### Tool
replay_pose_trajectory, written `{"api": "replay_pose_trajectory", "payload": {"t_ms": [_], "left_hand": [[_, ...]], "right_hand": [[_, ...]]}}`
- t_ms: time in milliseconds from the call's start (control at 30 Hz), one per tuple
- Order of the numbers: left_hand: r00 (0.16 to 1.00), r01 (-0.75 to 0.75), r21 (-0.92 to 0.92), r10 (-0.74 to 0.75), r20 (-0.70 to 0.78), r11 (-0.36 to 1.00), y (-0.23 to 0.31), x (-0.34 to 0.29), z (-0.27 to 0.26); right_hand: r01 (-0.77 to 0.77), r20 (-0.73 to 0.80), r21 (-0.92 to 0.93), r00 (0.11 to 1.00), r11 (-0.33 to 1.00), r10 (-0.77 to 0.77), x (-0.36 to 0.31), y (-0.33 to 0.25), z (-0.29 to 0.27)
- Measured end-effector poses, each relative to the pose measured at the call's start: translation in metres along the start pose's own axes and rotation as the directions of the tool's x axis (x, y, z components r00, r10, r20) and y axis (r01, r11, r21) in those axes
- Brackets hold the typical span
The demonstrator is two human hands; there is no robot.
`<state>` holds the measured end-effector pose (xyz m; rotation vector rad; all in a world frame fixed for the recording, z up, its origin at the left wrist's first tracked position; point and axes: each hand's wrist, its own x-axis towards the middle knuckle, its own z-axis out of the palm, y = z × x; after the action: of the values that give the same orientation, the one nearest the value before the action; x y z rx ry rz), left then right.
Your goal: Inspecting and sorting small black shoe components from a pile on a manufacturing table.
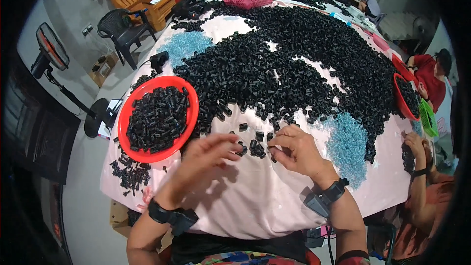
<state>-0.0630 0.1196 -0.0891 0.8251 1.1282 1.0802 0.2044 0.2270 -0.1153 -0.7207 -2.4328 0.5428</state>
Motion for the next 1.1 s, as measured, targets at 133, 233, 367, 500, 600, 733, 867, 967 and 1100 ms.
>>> {"api": "replay_pose_trajectory", "payload": {"t_ms": [133,233,367,500,600,733,867,967,1100], "left_hand": [[0.959,-0.269,0.416,0.200,0.202,0.869,-0.021,0.011,0.028],[0.930,-0.361,0.502,0.262,0.259,0.786,-0.024,0.012,0.023],[0.956,-0.292,0.539,0.225,0.189,0.790,-0.025,0.013,0.016],[0.973,-0.224,0.511,0.158,0.170,0.830,-0.028,0.012,0.015],[0.946,-0.325,0.537,0.263,0.191,0.779,-0.031,0.013,0.015],[0.932,-0.358,0.556,0.318,0.172,0.750,-0.033,0.015,0.015],[0.910,-0.415,0.649,0.306,0.281,0.638,-0.033,0.005,0.019],[0.908,-0.418,0.667,0.268,0.322,0.616,-0.033,-0.013,0.026],[0.913,-0.389,0.820,0.060,0.403,0.421,-0.031,-0.041,0.033]], "right_hand": [[0.016,-0.016,-0.009,1.000,1.000,-0.016,0.003,0.004,-0.003],[-0.044,0.002,0.032,0.999,0.999,0.044,0.002,-0.001,-0.004],[-0.033,0.032,0.049,0.999,0.998,0.031,0.005,-0.005,-0.009],[-0.009,0.090,0.027,0.996,1.000,0.006,0.006,-0.010,-0.004],[-0.005,0.035,0.047,0.999,0.999,0.003,0.008,-0.009,0.002],[-0.021,-0.071,0.104,0.997,0.994,0.028,0.007,-0.002,-0.002],[-0.147,-0.004,0.046,0.989,0.988,0.148,-0.001,0.003,-0.005],[-0.124,-0.027,0.031,0.992,0.992,0.125,-0.004,0.008,-0.005],[-0.103,0.067,0.093,0.993,0.990,0.097,-0.005,0.013,-0.008]]}}
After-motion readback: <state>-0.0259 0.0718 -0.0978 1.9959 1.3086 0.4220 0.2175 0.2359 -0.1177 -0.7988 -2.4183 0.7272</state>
